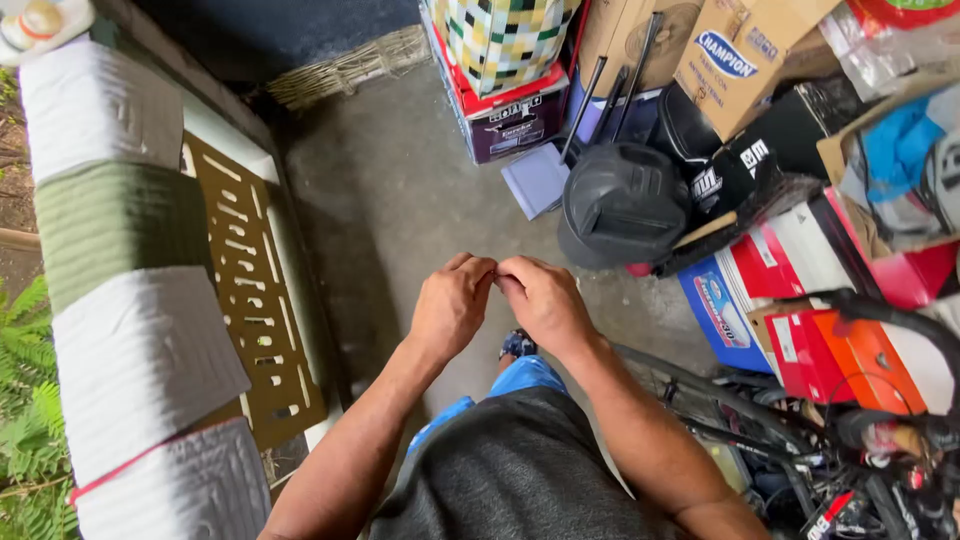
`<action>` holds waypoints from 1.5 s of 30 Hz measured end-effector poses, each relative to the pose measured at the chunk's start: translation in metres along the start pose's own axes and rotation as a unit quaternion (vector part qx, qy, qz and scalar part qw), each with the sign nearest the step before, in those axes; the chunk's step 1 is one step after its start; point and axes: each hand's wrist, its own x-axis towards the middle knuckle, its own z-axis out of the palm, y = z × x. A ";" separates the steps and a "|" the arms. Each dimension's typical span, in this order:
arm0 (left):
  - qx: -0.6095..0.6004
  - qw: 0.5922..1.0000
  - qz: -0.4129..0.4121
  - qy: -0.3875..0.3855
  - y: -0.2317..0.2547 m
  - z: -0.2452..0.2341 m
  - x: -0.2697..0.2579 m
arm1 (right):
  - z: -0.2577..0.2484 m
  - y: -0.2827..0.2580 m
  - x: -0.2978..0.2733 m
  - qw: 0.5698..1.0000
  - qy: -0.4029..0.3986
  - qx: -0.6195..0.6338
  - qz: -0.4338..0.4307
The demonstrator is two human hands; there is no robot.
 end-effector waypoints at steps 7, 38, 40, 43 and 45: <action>-0.045 0.997 -0.061 0.015 -0.021 0.003 0.117 | -0.013 0.043 0.122 1.000 -0.020 -0.002 -0.017; -0.113 0.988 0.026 -0.102 -0.156 0.269 0.520 | -0.064 0.397 0.368 0.932 0.250 -0.040 0.259; -0.109 0.989 0.010 -0.104 -0.161 0.294 0.542 | -0.070 0.431 0.378 0.930 0.256 -0.024 0.264; -0.060 0.992 0.032 -0.111 -0.173 0.337 0.563 | -0.080 0.473 0.387 0.922 0.278 -0.009 0.271; -0.050 0.993 0.072 -0.077 -0.186 0.367 0.571 | -0.088 0.492 0.393 0.912 0.280 0.037 0.298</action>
